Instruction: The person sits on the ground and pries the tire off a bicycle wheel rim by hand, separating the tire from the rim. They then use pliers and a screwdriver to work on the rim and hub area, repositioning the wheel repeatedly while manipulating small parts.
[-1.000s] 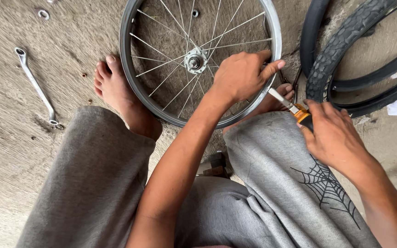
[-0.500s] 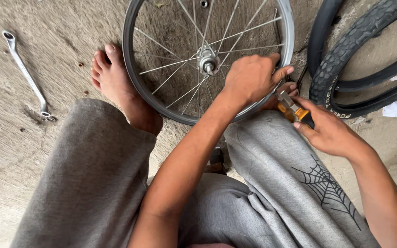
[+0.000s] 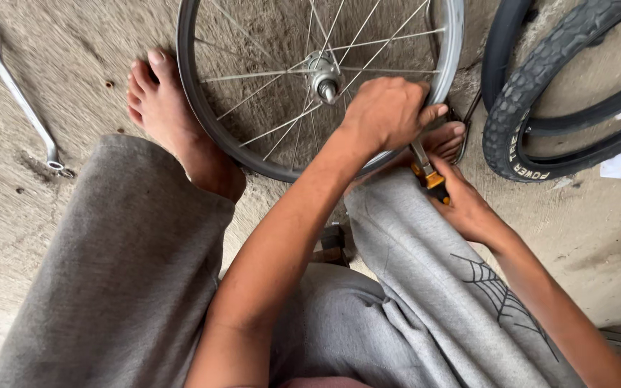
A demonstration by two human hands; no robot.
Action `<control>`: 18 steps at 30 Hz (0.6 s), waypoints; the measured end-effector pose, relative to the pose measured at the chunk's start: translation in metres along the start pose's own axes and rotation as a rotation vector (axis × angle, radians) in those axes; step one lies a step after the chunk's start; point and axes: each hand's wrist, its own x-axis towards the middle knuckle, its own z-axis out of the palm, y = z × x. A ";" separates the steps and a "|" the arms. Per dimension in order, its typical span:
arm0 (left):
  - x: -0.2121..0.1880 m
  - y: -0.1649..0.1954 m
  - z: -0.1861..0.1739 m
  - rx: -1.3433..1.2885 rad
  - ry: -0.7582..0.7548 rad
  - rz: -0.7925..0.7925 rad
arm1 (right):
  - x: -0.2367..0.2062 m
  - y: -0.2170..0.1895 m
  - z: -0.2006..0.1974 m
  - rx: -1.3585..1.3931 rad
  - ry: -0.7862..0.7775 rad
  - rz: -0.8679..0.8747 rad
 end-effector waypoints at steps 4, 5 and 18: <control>0.002 0.007 -0.007 0.035 -0.076 -0.052 | 0.000 0.009 0.008 -0.053 0.071 -0.013; 0.003 0.007 -0.008 0.046 -0.104 -0.058 | 0.000 0.012 0.011 -0.049 0.100 -0.046; 0.007 0.012 -0.012 0.088 -0.157 -0.083 | 0.004 0.065 0.031 -0.146 0.115 -0.070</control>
